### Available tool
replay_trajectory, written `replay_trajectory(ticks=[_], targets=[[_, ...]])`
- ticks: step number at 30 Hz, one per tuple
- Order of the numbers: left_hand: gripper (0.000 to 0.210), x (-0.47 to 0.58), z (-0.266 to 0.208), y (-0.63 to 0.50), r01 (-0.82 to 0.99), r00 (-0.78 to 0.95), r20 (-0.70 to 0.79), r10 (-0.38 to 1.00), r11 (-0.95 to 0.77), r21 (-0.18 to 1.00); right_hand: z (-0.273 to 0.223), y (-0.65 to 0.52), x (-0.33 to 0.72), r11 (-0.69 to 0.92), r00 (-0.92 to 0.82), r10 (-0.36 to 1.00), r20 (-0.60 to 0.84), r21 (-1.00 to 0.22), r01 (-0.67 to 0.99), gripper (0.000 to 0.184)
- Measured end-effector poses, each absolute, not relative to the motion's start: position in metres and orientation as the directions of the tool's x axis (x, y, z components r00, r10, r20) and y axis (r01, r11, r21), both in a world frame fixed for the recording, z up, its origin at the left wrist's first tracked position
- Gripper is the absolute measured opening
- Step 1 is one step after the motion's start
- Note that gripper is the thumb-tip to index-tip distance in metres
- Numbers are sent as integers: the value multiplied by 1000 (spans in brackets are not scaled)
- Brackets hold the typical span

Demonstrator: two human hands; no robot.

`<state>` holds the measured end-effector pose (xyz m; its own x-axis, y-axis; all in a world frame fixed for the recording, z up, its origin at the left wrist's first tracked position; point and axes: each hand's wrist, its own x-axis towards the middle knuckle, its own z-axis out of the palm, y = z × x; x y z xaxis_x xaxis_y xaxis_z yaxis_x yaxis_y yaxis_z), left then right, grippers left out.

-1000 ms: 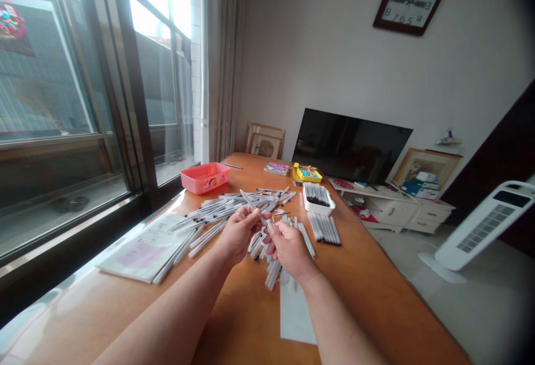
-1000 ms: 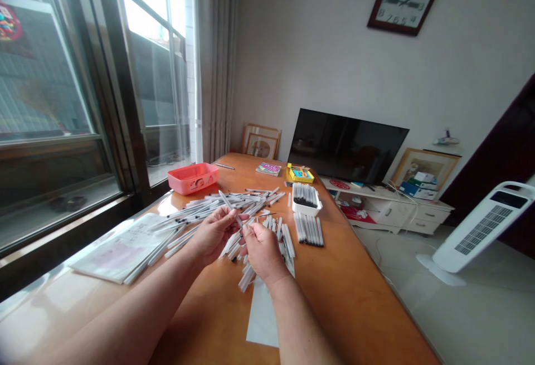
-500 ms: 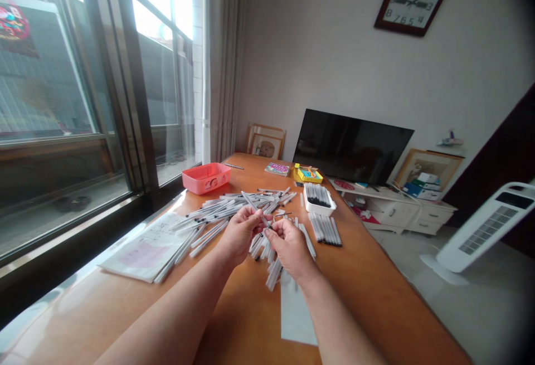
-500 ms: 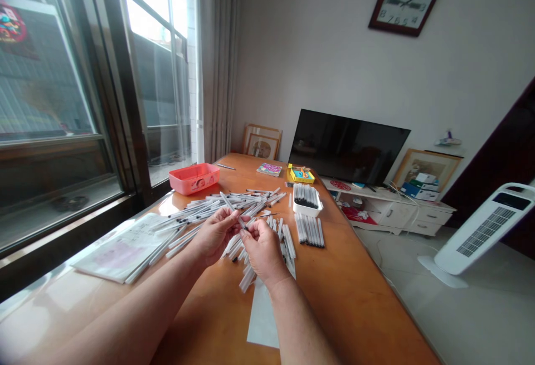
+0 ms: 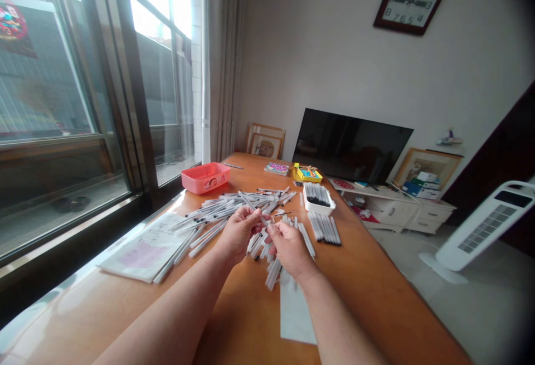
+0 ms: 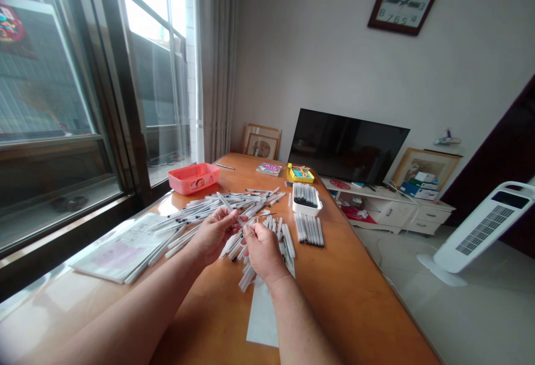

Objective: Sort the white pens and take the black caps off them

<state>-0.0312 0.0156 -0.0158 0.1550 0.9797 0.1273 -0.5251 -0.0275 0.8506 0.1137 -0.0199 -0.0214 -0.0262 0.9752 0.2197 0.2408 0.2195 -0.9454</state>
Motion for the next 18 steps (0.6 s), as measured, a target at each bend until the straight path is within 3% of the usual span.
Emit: replay_trajectory(ticks=[6, 10, 14, 18], targets=[[39, -33, -17, 20, -499, 76, 87, 993, -37, 866, -31, -13, 118, 334, 42, 921, 387, -842, 423, 22], [39, -35, -19, 24, -508, 18, 61, 998, -44, 860, -36, -7, 127, 263, 97, 917, 386, -770, 582, 14], [40, -35, -21, 24, -502, 17, 42, 999, -28, 864, -35, -8, 129, 232, 130, 904, 407, -723, 650, 29], [42, -33, -21, 21, -506, 74, 17, 997, 23, 862, -30, -13, 123, 340, 17, 894, 448, -701, 627, 24]])
